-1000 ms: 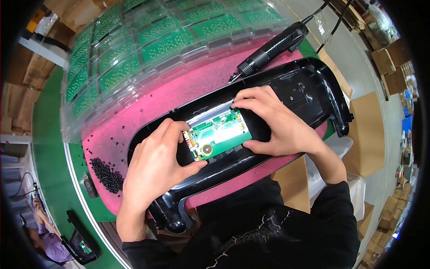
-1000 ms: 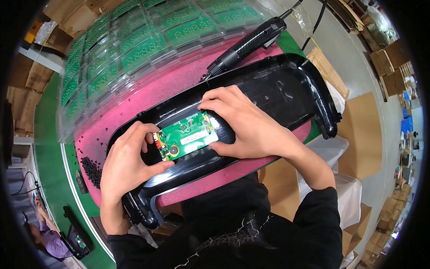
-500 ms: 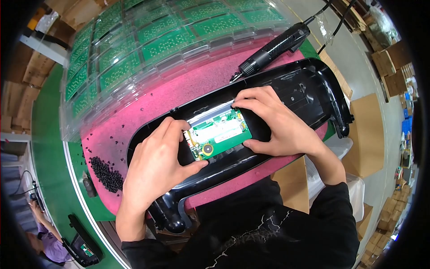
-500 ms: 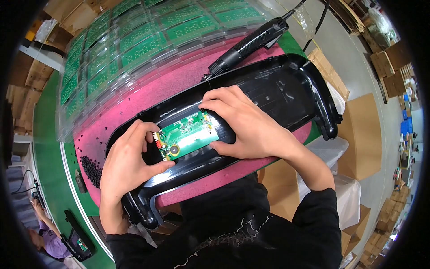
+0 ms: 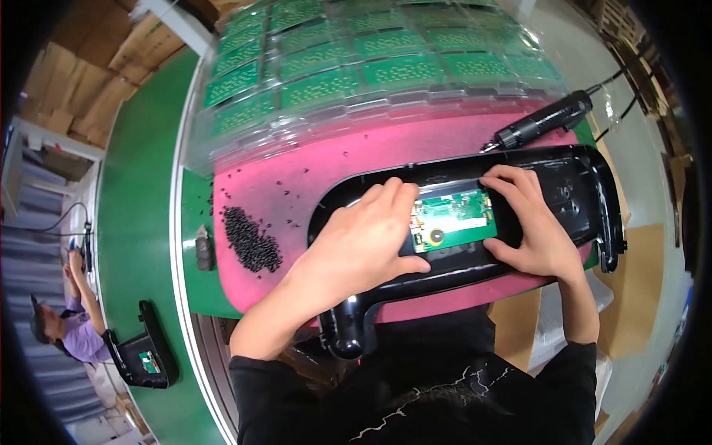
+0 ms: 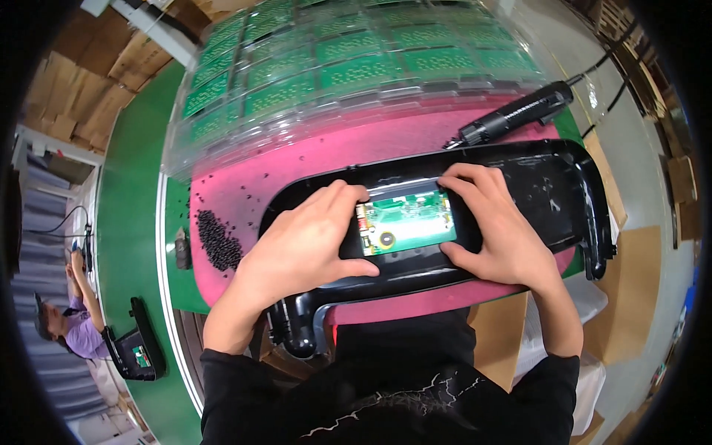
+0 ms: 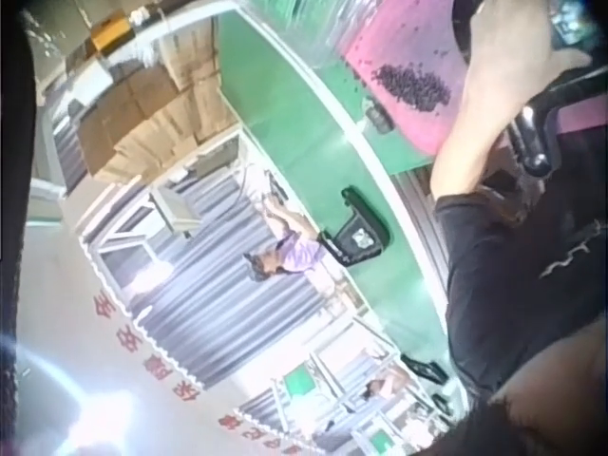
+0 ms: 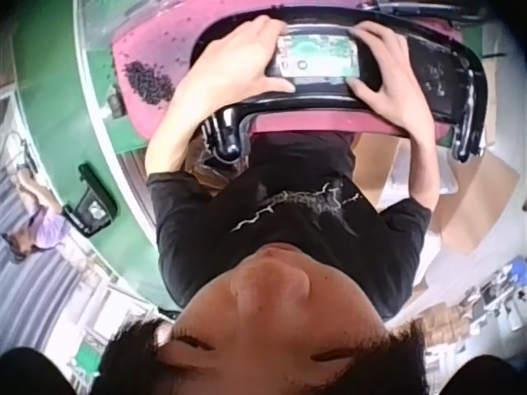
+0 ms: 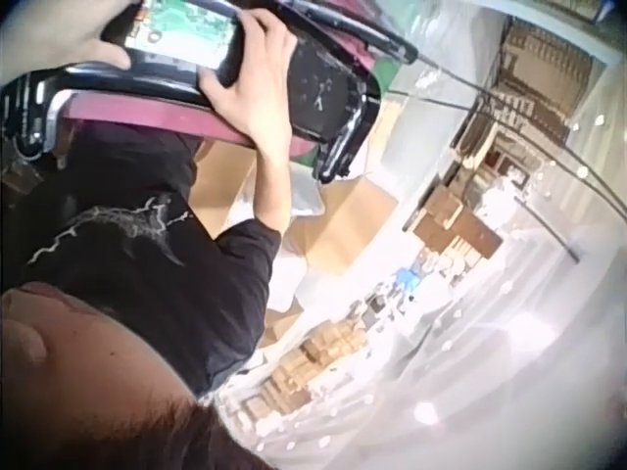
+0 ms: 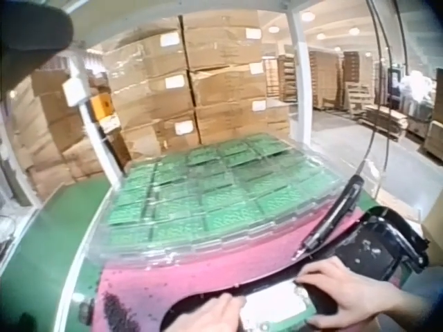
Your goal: The recorder is installing circuit boards into plastic housings and securing them with screws using an electric screwdriver at an assembly station.
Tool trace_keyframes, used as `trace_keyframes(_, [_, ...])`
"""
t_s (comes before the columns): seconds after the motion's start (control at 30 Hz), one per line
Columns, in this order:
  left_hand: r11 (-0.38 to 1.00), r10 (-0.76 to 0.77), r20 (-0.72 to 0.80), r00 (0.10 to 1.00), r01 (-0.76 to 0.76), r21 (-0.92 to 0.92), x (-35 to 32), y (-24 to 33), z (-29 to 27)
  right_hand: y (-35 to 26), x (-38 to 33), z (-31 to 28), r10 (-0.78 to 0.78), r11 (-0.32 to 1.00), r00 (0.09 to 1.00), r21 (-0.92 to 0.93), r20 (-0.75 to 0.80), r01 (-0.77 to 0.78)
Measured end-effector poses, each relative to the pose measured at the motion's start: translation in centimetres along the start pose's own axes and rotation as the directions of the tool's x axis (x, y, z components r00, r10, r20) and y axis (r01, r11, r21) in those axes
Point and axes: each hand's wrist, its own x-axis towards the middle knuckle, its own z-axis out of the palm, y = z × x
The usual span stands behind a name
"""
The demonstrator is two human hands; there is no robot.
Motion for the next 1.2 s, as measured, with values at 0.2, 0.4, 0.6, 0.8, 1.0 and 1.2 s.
trace_keyframes(0.2, [0.996,-0.087,-0.434,0.897,0.07,-0.055,0.4,-3.0,-3.7,0.6,-0.7,-3.0,0.156,0.987,0.967,0.072,-0.202,-0.144])
trace_keyframes(0.4, [0.866,-0.442,-0.276,0.854,0.486,0.116,-0.2,-8.2,-4.4,12.3,-0.5,-10.3,0.169,0.794,0.807,-0.407,-0.565,-0.451])
trace_keyframes(0.6, [0.816,-0.497,-0.264,0.826,0.549,0.18,-0.1,-8.6,-4.0,11.1,5.4,-9.1,0.482,0.875,0.708,0.33,-0.516,-0.356])
trace_keyframes(0.8, [0.939,-0.272,-0.372,0.888,0.328,0.098,0.9,-7.4,-3.4,3.6,8.3,-4.3,0.199,0.92,0.513,0.339,-0.835,0.195])
trace_keyframes(1.0, [0.983,0.005,-0.431,0.902,-0.082,-0.161,1.7,-2.6,-2.3,-0.2,9.0,-3.4,0.309,0.425,0.731,0.776,-0.608,0.466])
trace_keyframes(1.2, [0.968,0.081,-0.354,0.932,-0.159,-0.196,1.0,0.1,-0.7,-6.7,6.3,-3.5,0.309,0.05,0.759,0.807,-0.573,0.589])
